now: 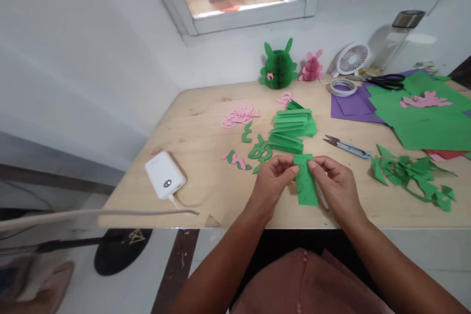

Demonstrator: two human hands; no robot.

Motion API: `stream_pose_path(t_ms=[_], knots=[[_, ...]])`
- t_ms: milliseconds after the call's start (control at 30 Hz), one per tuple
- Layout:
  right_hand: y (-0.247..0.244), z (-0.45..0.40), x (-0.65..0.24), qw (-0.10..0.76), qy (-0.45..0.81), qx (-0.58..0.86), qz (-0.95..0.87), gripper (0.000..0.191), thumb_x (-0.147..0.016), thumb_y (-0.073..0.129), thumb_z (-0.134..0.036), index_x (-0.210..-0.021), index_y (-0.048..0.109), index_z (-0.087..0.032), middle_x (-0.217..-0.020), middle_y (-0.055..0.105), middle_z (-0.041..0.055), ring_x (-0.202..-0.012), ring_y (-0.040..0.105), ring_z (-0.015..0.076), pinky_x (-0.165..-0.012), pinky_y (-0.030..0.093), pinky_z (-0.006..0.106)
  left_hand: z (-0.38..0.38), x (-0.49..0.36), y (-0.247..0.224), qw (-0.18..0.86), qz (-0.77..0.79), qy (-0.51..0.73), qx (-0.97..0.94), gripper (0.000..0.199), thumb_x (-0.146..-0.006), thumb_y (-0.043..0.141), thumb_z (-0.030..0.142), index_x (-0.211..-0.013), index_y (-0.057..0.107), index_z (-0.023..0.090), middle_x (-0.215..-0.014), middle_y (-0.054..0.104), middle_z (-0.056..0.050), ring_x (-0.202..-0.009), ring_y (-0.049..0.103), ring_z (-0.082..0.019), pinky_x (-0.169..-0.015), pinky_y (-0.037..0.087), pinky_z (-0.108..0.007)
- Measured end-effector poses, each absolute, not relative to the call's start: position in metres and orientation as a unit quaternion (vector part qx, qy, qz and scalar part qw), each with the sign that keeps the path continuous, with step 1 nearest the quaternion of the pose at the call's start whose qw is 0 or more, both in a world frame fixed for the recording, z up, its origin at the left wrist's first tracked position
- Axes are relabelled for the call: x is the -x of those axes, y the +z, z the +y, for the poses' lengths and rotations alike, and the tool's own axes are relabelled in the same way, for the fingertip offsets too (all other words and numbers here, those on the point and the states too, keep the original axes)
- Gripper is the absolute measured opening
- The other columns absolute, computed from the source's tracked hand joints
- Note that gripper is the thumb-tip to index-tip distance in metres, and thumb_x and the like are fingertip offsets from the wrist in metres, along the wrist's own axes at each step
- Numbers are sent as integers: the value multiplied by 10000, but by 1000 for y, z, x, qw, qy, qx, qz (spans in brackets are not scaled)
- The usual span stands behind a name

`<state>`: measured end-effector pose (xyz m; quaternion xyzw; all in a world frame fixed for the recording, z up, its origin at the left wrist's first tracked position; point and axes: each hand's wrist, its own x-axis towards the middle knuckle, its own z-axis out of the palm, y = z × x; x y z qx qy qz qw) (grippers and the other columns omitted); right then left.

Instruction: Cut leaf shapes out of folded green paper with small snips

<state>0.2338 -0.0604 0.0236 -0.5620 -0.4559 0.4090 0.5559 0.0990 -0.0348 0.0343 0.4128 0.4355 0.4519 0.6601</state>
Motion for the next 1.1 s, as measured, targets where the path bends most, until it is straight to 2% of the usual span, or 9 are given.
stream_pose_path(t_ms=[167, 400, 500, 567, 633, 733, 800, 933, 1100], knots=[[25, -60, -236, 547, 380, 568, -483, 209, -792, 638, -381, -723, 674, -186, -687, 658, 18, -651, 584, 172, -622, 471, 280, -37, -106, 35, 654, 429, 487, -388, 178, -650, 726, 279, -644, 600, 153, -622, 572, 26, -576, 493, -79, -585, 405, -214], [24, -63, -237, 528, 338, 594, -504, 221, -802, 621, -378, -718, 670, -180, -677, 659, 18, -643, 591, 172, -640, 468, 286, -39, -111, 33, 684, 420, 483, -350, 171, -641, 742, 269, -722, 650, 150, -667, 635, 2, -628, 556, -99, -626, 439, -223], [25, -62, -244, 503, 303, 599, -545, 232, -837, 576, -378, -750, 671, -185, -718, 694, 28, -687, 630, 194, -663, 485, 301, -40, -113, 30, 688, 426, 471, -352, 177, -642, 744, 284, -684, 643, 146, -644, 626, 4, -597, 539, -91, -604, 425, -214], [26, -59, -261, 462, 254, 605, -597, 226, -858, 550, -369, -820, 685, -192, -825, 729, 46, -810, 659, 226, -750, 489, 336, -41, -112, 29, 686, 435, 472, -343, 183, -631, 750, 281, -654, 625, 150, -635, 611, 14, -577, 520, -81, -582, 410, -203], [26, -51, -287, 417, 144, 629, -640, 228, -867, 531, -357, -883, 690, -194, -905, 737, 71, -865, 658, 251, -782, 479, 371, -41, -109, 29, 688, 441, 475, -326, 192, -613, 761, 275, -642, 613, 155, -625, 594, 24, -564, 503, -74, -563, 398, -194], [24, -34, -326, 254, -52, 671, -695, 255, -858, 513, -308, -944, 702, -159, -963, 720, 138, -910, 629, 314, -767, 445, 423, -43, -105, 28, 696, 439, 479, -306, 193, -598, 769, 264, -642, 615, 158, -608, 580, 33, -554, 488, -67, -554, 388, -183], [22, -22, -344, 144, -107, 685, -706, 268, -848, 522, -294, -989, 699, -151, -991, 709, 154, -913, 612, 331, -748, 420, 431, -45, -103, 27, 702, 437, 480, -291, 192, -590, 774, 254, -644, 617, 157, -607, 583, 35, -557, 490, -64, -559, 388, -178], [19, -3, -356, 25, -92, 685, -723, 304, -859, 514, -341, -1005, 691, -141, -1012, 687, 169, -918, 592, 321, -741, 395, 409, -48, -101, 26, 719, 432, 475, -267, 188, -592, 776, 246, -658, 626, 153, -617, 597, 31, -561, 500, -64, -569, 396, -182], [17, 10, -358, 4, -50, 684, -728, 280, -885, 455, -304, -903, 675, -131, -925, 683, 156, -890, 592, 282, -729, 389, 363, -48, -100, 26, 718, 428, 484, -258, 186, -591, 781, 238, -652, 626, 155, -629, 612, 25, -574, 517, -65, -595, 412, -183]])
